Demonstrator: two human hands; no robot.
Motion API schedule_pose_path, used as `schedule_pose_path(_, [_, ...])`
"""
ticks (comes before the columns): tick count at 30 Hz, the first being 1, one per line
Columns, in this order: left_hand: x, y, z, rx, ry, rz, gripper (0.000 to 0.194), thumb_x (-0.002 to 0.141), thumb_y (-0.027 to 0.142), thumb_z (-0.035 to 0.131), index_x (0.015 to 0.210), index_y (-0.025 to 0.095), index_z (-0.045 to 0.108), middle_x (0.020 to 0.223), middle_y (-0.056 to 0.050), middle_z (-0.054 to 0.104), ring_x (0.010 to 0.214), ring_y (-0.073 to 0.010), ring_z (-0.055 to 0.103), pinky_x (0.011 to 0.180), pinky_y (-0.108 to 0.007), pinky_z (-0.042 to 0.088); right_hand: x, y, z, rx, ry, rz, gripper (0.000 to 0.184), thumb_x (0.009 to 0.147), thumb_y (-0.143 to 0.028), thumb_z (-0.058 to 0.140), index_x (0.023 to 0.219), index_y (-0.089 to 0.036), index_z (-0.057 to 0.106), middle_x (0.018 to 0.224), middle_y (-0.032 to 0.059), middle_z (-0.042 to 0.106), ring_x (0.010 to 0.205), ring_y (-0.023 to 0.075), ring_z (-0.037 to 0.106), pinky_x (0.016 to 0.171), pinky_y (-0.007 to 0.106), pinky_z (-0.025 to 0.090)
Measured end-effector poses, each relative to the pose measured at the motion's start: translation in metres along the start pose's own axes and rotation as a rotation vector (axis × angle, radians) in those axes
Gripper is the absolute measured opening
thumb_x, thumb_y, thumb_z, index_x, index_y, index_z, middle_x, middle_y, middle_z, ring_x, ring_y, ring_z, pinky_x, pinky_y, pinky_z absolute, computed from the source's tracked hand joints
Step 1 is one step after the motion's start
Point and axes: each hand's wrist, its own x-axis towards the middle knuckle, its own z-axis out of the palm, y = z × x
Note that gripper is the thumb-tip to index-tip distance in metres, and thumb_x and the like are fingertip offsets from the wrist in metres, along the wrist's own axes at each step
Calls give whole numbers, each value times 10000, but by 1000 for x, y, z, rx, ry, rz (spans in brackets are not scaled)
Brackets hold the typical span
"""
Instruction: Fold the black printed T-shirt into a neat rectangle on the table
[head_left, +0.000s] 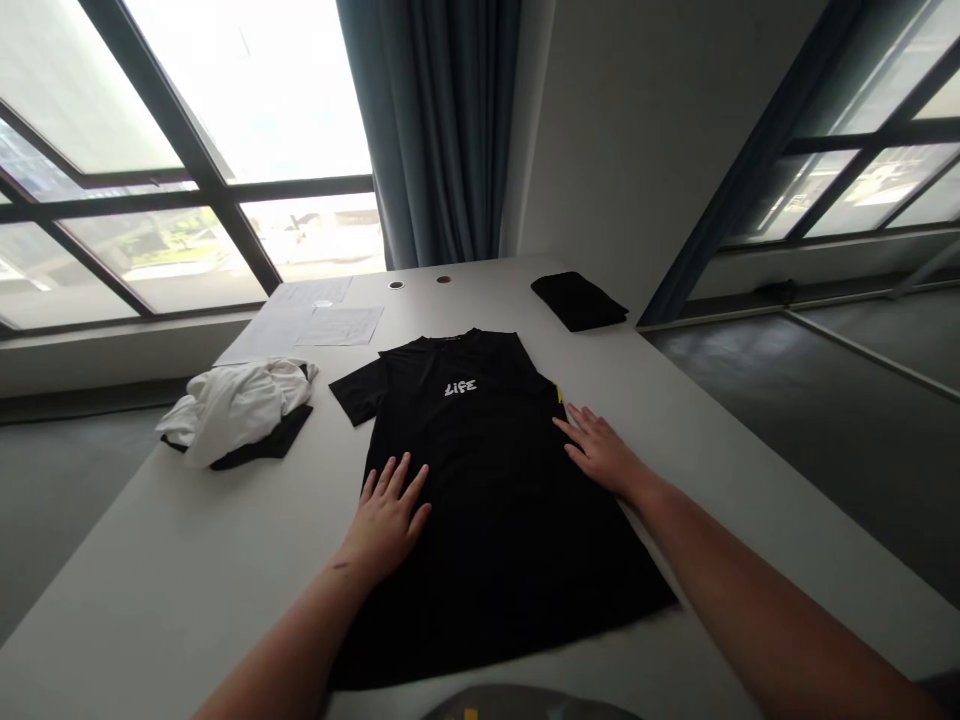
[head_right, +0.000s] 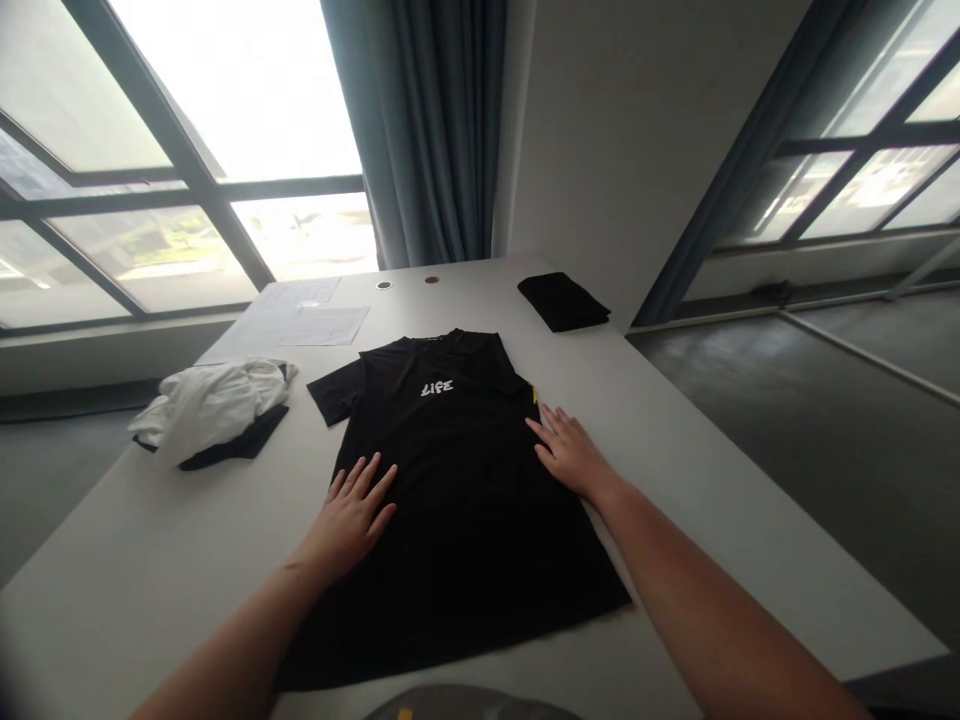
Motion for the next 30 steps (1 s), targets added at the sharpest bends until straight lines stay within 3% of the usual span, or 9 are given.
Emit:
schedule_pose_path(6, [-3,5,6,24,-7,17,608,993,493,492,1591,398,434,1702,2,320,1596,-295,230,1295,-533,216,-54,-21,-16,-18,29,59,547,1003,-357,440,1530,-239,531,1614,144,467,1470,364,451,1160,597,409])
schedule_pose_path(9, [-2,0,5,79,23,-110,601,1007,496,446,1593,364,435,1706,-42,315,1579,-317,277,1265,-571,246,-71,-34,-31,-10,83,84,492,982,-361,480,1450,-256,593,1508,139,572,1371,346,542,1127,560,444])
schedule_pose_path(13, [3,-18,-5,129,102,-360,607,1006,430,411,1559,189,477,1596,-192,473,1431,-379,481,1098,-577,436,-82,-46,-48,-34,140,211,255,930,-345,564,1094,-230,721,1139,137,705,1024,323,657,891,469,542])
schedule_pose_path(15, [7,-28,-10,119,121,-400,576,991,446,439,1480,163,549,1482,-207,575,1316,-385,562,1023,-544,486,-83,-49,-51,-65,154,305,151,907,-337,581,874,-236,688,984,119,702,890,311,646,763,435,525])
schedule_pose_path(18, [16,-38,-13,41,119,-413,435,971,477,488,1250,197,672,1330,-167,658,1198,-357,616,978,-474,509,-81,-50,-52,-18,160,311,189,894,-312,558,717,-249,580,863,91,686,804,280,639,681,380,468])
schedule_pose_path(20, [20,-42,-13,-31,128,-416,320,968,451,500,1088,223,690,1252,-133,687,1161,-337,629,961,-443,509,-78,-50,-52,64,158,317,196,893,-305,536,704,-256,535,778,62,670,728,249,631,640,348,426])
schedule_pose_path(23, [23,-45,-13,-175,162,-413,248,988,403,468,985,233,648,1084,-105,730,1064,-304,670,900,-394,507,-76,-51,-57,190,142,444,143,884,-324,533,758,-260,514,687,21,644,617,211,600,590,316,368])
schedule_pose_path(26, [20,-46,-12,-359,197,-432,222,997,406,462,1047,243,604,938,-66,746,926,-267,708,813,-345,499,-77,-54,-67,339,99,546,89,859,-338,557,882,-258,525,702,-1,659,606,192,610,595,292,376])
schedule_pose_path(30, [17,-45,-14,-596,201,-406,338,969,428,519,1274,288,558,1062,-31,768,883,-218,726,786,-305,509,-82,-60,-80,490,-62,481,211,820,-414,606,962,-261,572,723,-20,646,640,189,618,633,288,420])
